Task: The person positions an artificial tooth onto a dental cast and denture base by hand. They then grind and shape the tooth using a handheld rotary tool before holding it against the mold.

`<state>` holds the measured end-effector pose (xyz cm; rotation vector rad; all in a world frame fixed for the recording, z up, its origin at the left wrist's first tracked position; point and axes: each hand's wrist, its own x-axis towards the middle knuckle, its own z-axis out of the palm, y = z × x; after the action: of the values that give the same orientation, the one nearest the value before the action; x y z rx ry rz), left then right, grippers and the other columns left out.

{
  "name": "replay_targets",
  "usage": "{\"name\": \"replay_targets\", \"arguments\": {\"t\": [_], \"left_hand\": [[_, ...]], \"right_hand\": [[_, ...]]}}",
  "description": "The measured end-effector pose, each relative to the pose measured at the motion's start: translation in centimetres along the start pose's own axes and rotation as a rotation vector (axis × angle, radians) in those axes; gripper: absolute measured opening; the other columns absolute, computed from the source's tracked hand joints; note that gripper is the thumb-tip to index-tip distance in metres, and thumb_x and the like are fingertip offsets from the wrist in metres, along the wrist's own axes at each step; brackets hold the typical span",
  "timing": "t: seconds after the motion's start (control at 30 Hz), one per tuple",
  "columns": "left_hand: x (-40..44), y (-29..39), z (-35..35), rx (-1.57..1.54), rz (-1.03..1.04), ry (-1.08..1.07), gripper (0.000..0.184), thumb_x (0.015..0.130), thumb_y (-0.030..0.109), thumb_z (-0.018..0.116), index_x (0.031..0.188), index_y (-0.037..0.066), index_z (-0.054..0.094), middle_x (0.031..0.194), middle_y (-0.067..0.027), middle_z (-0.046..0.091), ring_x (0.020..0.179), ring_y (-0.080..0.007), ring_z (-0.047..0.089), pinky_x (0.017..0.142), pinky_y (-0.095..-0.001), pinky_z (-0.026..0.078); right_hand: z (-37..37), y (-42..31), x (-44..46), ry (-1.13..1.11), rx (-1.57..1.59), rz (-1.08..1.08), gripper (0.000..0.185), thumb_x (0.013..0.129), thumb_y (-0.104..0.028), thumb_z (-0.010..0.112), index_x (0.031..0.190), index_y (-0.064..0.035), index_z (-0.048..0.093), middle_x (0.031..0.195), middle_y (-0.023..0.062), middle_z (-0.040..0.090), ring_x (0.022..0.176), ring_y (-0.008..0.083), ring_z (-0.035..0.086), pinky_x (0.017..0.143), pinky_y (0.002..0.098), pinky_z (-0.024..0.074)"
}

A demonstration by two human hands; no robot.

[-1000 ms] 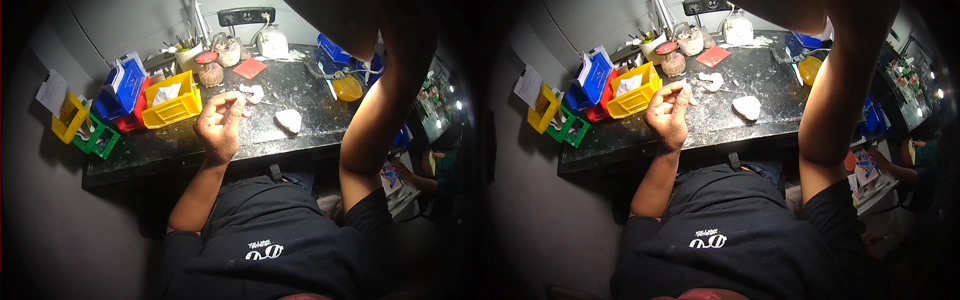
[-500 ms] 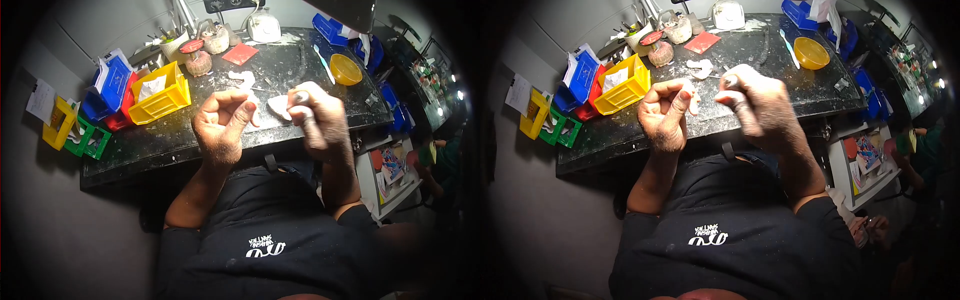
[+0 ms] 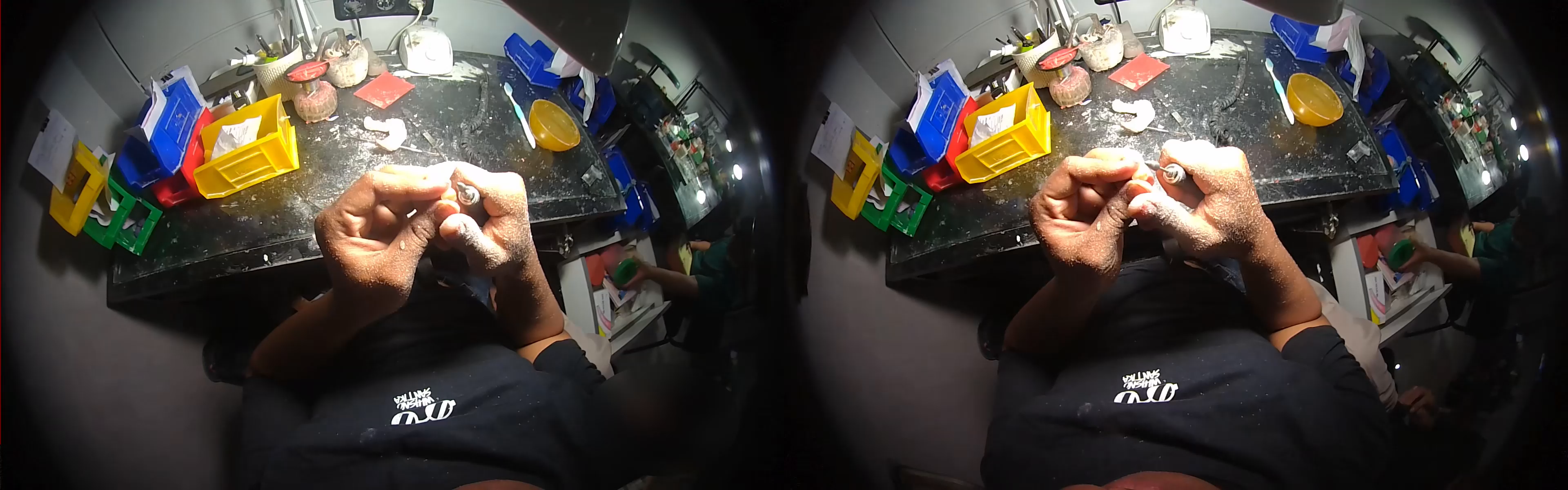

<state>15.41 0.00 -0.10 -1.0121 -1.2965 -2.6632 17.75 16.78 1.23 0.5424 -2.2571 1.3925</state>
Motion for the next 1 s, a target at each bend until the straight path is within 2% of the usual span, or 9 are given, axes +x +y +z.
{"name": "replay_targets", "arguments": {"t": [0.1, 0.17, 0.27, 0.4, 0.67, 0.77, 0.9, 1.0], "left_hand": [[0.1, 0.1, 0.2, -0.003, 0.043, -0.022, 0.02, 0.09, -0.012, 0.064, 0.11, -0.007, 0.063, 0.109, -0.0173, 0.069, 0.098, -0.0177, 0.07, 0.085, -0.0294, 0.059], [0.0, 0.8, 0.7, -0.011, -0.056, 0.021, 0.02, 0.089, -0.013, 0.065, 0.106, -0.005, 0.06, 0.107, -0.0163, 0.067, 0.095, -0.0172, 0.069, 0.085, -0.0285, 0.058], [0.0, 1.0, 0.8, -0.058, -0.071, 0.03, 0.019, 0.09, -0.011, 0.065, 0.107, -0.004, 0.061, 0.107, -0.0147, 0.068, 0.096, -0.0162, 0.069, 0.085, -0.028, 0.058], [-0.1, 1.1, 0.7, -0.126, -0.107, 0.049, 0.018, 0.09, -0.01, 0.066, 0.107, -0.004, 0.061, 0.106, -0.0138, 0.068, 0.096, -0.0157, 0.069, 0.086, -0.0277, 0.057], [-0.2, 1.1, 0.5, -0.133, -0.132, 0.063, 0.018, 0.091, -0.01, 0.064, 0.107, -0.004, 0.059, 0.105, -0.0139, 0.069, 0.097, -0.0154, 0.069, 0.087, -0.0279, 0.057], [-0.2, 1.0, 0.4, -0.109, -0.101, 0.052, 0.018, 0.091, -0.01, 0.064, 0.107, -0.004, 0.059, 0.106, -0.0138, 0.069, 0.097, -0.0153, 0.069, 0.087, -0.028, 0.057], [-0.1, 1.1, 0.2, -0.054, -0.11, 0.047, 0.018, 0.091, -0.011, 0.064, 0.107, -0.004, 0.059, 0.106, -0.0136, 0.069, 0.097, -0.0152, 0.069, 0.087, -0.028, 0.057], [-0.1, 0.7, -0.1, -0.085, -0.066, 0.006, 0.02, 0.091, -0.013, 0.062, 0.111, -0.008, 0.062, 0.111, -0.0176, 0.069, 0.104, -0.0184, 0.069, 0.091, -0.0305, 0.057]], "right_hand": [[0.2, -0.4, 0.0, -0.012, 0.042, 0.036, 0.042, 0.082, -0.038, 0.079, 0.074, -0.0037, 0.056, 0.06, 0.0102, 0.051, 0.055, 0.024, 0.05, 0.056, 0.0344, 0.0437], [0.1, -0.6, 0.0, -0.028, 0.047, 0.063, 0.041, 0.083, -0.038, 0.077, 0.075, -0.0032, 0.057, 0.061, 0.0102, 0.052, 0.056, 0.0248, 0.052, 0.056, 0.0346, 0.0443], [0.2, -1.0, 0.2, -0.015, 0.04, 0.017, 0.041, 0.084, -0.041, 0.075, 0.078, -0.0026, 0.062, 0.063, 0.0087, 0.057, 0.057, 0.0235, 0.056, 0.058, 0.0331, 0.0463], [0.4, -1.4, 0.2, -0.026, 0.032, 0.051, 0.041, 0.084, -0.041, 0.075, 0.077, -0.0028, 0.062, 0.064, 0.0083, 0.058, 0.058, 0.0229, 0.057, 0.058, 0.0322, 0.0469], [0.9, -1.0, 0.3, 0.014, 0.028, -0.057, 0.035, 0.086, -0.034, 0.073, 0.077, -0.0021, 0.062, 0.062, 0.0081, 0.058, 0.058, 0.0234, 0.058, 0.059, 0.0323, 0.0474], [0.7, -1.3, 0.3, -0.009, 0.056, 0.011, 0.034, 0.086, -0.033, 0.074, 0.078, -0.0021, 0.063, 0.062, 0.0085, 0.058, 0.059, 0.024, 0.059, 0.06, 0.0327, 0.0481], [0.9, -1.2, 0.3, 0.003, 0.04, -0.003, 0.034, 0.085, -0.033, 0.075, 0.078, -0.0021, 0.063, 0.063, 0.0088, 0.059, 0.059, 0.0244, 0.059, 0.06, 0.0328, 0.0482], [0.9, -1.0, 0.5, 0.01, 0.037, -0.01, 0.035, 0.085, -0.033, 0.076, 0.076, -0.0022, 0.062, 0.063, 0.009, 0.059, 0.06, 0.0237, 0.06, 0.06, 0.0325, 0.0481]]}}
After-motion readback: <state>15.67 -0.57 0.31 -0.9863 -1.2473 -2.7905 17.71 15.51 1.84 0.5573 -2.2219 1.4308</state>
